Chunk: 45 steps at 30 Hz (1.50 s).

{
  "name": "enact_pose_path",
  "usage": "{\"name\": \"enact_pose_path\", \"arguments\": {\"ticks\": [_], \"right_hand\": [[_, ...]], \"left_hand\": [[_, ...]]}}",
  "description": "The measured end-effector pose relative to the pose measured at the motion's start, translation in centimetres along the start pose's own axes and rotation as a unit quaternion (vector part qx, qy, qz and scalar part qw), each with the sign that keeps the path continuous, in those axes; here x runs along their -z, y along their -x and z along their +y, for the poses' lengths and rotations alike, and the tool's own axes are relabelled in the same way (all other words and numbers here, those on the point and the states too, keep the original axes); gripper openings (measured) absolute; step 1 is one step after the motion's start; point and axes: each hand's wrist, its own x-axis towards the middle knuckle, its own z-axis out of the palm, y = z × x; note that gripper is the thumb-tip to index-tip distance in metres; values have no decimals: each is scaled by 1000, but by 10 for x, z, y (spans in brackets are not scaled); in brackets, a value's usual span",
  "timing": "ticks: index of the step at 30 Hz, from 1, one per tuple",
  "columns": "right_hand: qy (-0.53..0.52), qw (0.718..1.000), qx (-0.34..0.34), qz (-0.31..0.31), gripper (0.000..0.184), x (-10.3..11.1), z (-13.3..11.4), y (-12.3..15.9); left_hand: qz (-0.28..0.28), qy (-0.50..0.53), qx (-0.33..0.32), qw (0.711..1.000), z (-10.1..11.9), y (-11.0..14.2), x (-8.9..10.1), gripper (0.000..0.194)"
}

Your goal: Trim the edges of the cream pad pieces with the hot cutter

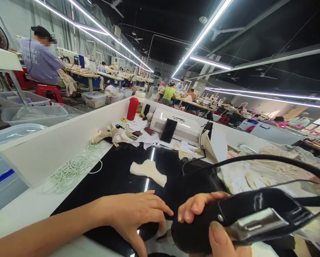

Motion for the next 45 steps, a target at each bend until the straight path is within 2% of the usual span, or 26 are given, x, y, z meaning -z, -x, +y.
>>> {"name": "enact_pose_path", "arguments": {"ticks": [4,10,12,14,17,19,23,27,32,36,39,45], "right_hand": [[24,998,17,53,33,13,-10,-16],[59,992,12,112,35,25,-13,-24],[55,992,17,109,34,25,-10,-23],[49,994,29,92,32,26,-6,-23],[41,997,54,42,28,26,1,-22],[33,997,55,32,27,25,6,-22],[36,998,47,26,26,23,14,-20],[47,997,58,-13,26,28,21,-19],[54,997,60,-12,27,32,23,-16],[68,996,54,5,24,33,23,-17],[51,997,49,3,24,31,19,-17],[17,998,50,20,30,25,13,-7]], "left_hand": [[44,-30,-26,998,3,6,5,22],[36,-106,26,993,-6,16,24,16],[59,-163,40,984,-10,17,28,17],[111,-210,51,970,-10,16,26,23],[162,-205,87,961,-2,12,13,19],[151,-157,119,969,7,8,2,23],[93,-74,186,975,26,0,-16,51],[32,-68,236,969,31,-3,-22,65],[36,-79,224,971,32,-2,-25,71],[21,-79,243,967,38,-4,-23,74],[8,-76,255,964,40,-5,-21,77],[15,-78,239,968,35,-6,-25,82]]}}
